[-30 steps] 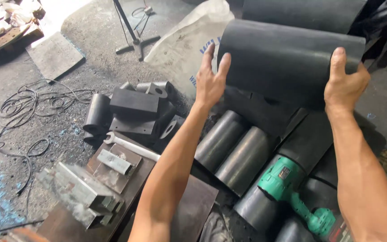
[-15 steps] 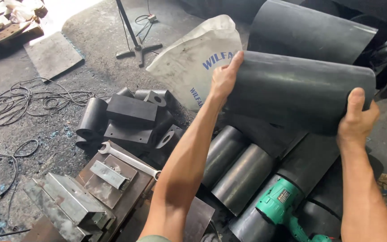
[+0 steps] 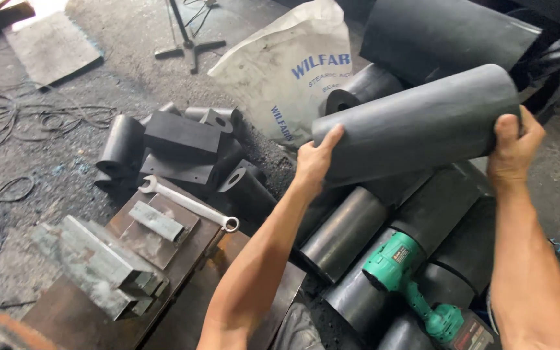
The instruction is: Securing a metal bracket to a large rubber cylinder using a wrench in a workshop environment.
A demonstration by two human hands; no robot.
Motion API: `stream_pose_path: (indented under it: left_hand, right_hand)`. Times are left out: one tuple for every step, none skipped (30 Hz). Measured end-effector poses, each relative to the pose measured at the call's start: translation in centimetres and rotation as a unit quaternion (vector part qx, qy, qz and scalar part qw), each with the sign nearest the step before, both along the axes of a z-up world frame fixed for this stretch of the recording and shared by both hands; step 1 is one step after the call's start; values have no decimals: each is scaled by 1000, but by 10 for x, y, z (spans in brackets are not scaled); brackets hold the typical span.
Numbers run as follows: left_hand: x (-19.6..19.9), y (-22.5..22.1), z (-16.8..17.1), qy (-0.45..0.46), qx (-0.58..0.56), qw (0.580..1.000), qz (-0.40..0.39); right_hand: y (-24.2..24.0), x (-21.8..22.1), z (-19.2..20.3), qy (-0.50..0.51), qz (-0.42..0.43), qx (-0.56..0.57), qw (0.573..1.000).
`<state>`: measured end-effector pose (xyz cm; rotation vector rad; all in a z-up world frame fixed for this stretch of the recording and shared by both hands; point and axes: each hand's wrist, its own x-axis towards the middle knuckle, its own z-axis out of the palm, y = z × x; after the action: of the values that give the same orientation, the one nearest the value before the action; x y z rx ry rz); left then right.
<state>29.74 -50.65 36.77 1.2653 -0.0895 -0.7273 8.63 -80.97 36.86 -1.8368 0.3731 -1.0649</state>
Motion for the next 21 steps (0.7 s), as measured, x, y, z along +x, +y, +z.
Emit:
stream_pose_path:
  left_hand:
    - [-5, 5, 10, 2, 4, 1000, 10]
    - [-11, 8, 19, 3, 4, 1000, -13]
    - [-16, 9, 28, 3, 3, 999, -36]
    - [-15, 7, 28, 5, 2, 1000, -29]
    - [-15, 5, 30, 57, 7, 998, -17]
    - [-18, 4, 30, 111, 12, 994, -7]
    - [-22, 3, 17, 114, 12, 993, -4]
    - [-20, 5, 7, 149, -9, 989, 12]
    - [-18, 7, -2, 183, -30, 982, 28]
    - [-23, 16, -8, 174, -35, 983, 33]
    - [-28, 25, -14, 205, -52, 977, 28]
    - [-38, 34, -21, 238, -66, 969, 19]
    - [-45, 41, -17, 233, -69, 970, 20]
    - [-58, 54, -17, 232, -53, 971, 24]
    - [-71, 67, -19, 231, -37, 972, 28]
    - [-80, 78, -13, 233, -36, 971, 38]
    - [-89, 88, -7, 165, -5, 985, 52]
    - [-109, 101, -5, 107, 32, 992, 62]
    - [-125, 117, 10, 121, 38, 989, 69]
    - [-137, 132, 26, 68, 75, 991, 84]
    - [-149, 149, 43, 15, 114, 989, 98]
  right_hand:
    - [5, 0, 3, 2, 10, 4, 1000]
    - [8, -2, 6, -31, 55, 20, 998]
    - [10, -4, 9, -64, 100, 37, 992]
    - [18, 1, 20, -61, 107, 37, 992]
    - [27, 4, 32, -57, 98, 19, 993]
    - [38, 3, 43, -51, 87, 3, 995]
    - [28, -4, 34, -48, 90, 4, 995]
    - [18, 0, 26, -32, 94, 2, 995]
    - [8, 3, 18, -17, 97, -1, 995]
    - [-1, -2, 2, -25, 103, -6, 994]
    - [-11, -6, -15, -8, 102, -12, 995]
    - [-18, -17, -33, 12, 96, -16, 995]
    - [-4, -25, -33, 7, 98, -19, 995]
    - [14, -35, -39, 7, 103, 5, 995]
    - [33, -46, -46, 8, 109, 30, 994]
    - [43, -51, -51, 10, 118, 33, 992]
    - [53, -57, -57, 24, 101, 155, 982]
    - [67, -76, -65, 49, 77, 278, 956]
    - [96, -87, -57, 64, 80, 285, 953]
    - [122, -90, -47, 125, 83, 304, 941]
    - [149, -94, -36, 185, 85, 321, 925]
